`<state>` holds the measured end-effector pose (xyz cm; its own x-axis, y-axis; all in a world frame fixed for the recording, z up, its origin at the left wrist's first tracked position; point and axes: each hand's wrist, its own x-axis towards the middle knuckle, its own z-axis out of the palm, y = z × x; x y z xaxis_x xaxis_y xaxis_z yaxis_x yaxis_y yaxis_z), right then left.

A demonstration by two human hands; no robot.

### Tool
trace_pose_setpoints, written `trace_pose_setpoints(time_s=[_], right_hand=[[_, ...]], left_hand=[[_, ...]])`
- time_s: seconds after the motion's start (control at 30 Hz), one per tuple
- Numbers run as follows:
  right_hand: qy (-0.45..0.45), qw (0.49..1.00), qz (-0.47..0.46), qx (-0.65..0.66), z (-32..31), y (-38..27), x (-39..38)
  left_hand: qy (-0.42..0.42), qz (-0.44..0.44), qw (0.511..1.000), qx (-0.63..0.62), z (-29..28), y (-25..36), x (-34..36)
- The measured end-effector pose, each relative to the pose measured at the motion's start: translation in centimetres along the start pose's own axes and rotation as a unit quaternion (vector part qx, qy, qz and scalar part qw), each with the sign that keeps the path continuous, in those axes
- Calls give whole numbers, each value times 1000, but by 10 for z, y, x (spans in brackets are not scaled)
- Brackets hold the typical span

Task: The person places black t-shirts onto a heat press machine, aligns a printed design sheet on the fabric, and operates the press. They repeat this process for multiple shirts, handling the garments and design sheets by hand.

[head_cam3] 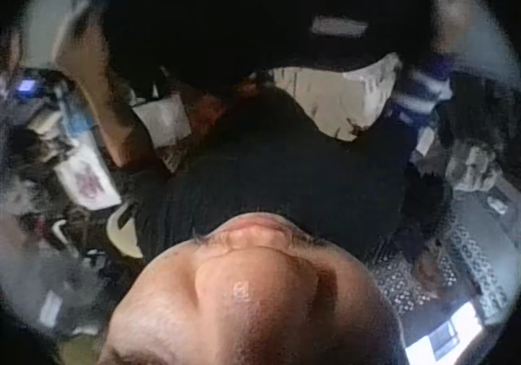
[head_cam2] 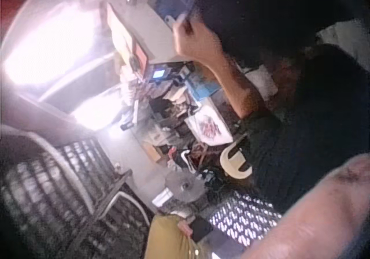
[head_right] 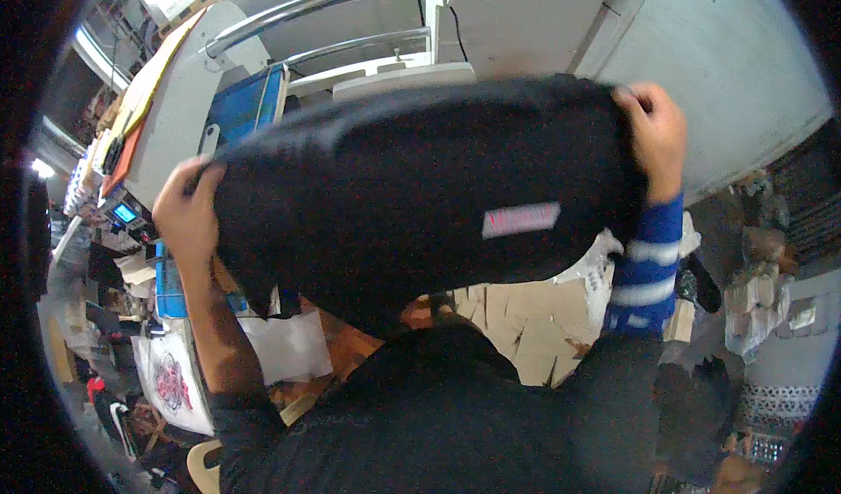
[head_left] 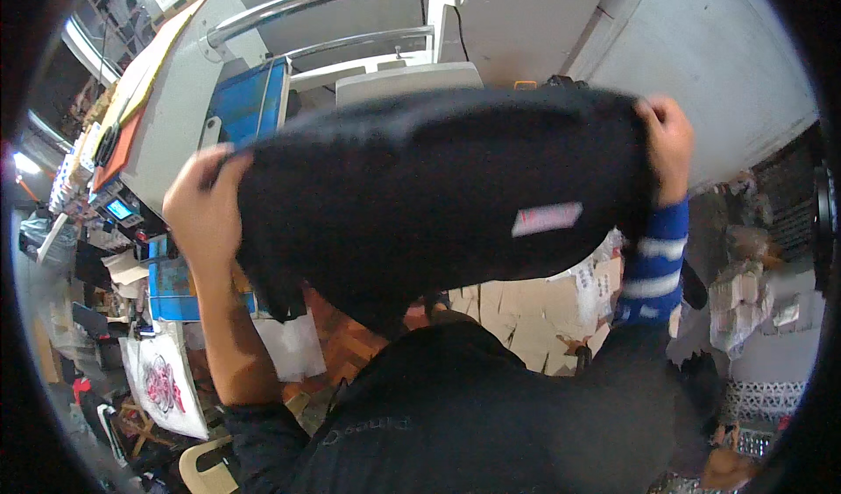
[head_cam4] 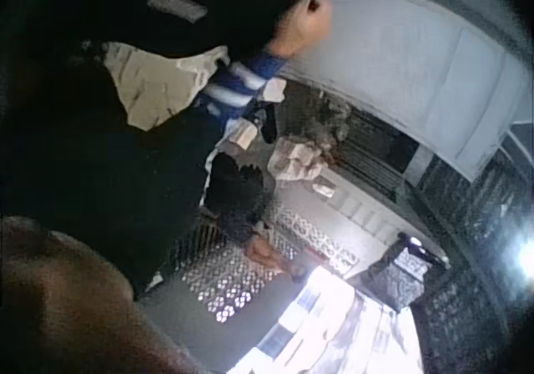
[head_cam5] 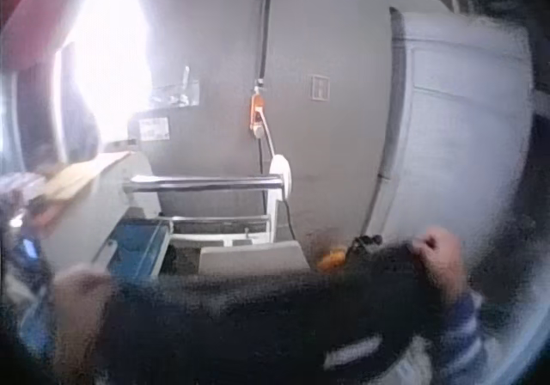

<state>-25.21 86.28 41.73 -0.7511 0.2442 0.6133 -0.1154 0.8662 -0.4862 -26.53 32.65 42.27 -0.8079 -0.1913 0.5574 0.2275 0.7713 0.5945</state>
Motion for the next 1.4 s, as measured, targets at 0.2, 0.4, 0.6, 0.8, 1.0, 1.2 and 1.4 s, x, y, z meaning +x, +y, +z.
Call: trace_pose_setpoints(time_s=[0.2, 0.4, 0.6, 0.8, 1.0, 1.2, 1.4], right_hand=[[-159, 981, -110, -8, 163, 55, 157], [-239, 949, 116, -171, 354, 88, 121], [-251, 905, 331, 97, 463, 168, 124], [-187, 979, -33, 75, 449, 80, 116], [-318, 857, -405, -28, 414, 38, 27], [-339, 837, -395, -167, 417, 12, 22], [-342, 826, -411, -177, 431, 17, 27]], left_hand=[[-61, 48, 992, 99, 126, -62, 150], [-182, -267, 933, 162, 263, -130, 165], [-143, -379, 904, -134, 368, -195, 158], [-163, -84, 965, -188, 396, -207, 145], [-240, -12, 970, -42, 340, -129, 3], [-266, 24, 963, 40, 256, -86, -118], [-226, 35, 972, -59, 150, -35, -105]])
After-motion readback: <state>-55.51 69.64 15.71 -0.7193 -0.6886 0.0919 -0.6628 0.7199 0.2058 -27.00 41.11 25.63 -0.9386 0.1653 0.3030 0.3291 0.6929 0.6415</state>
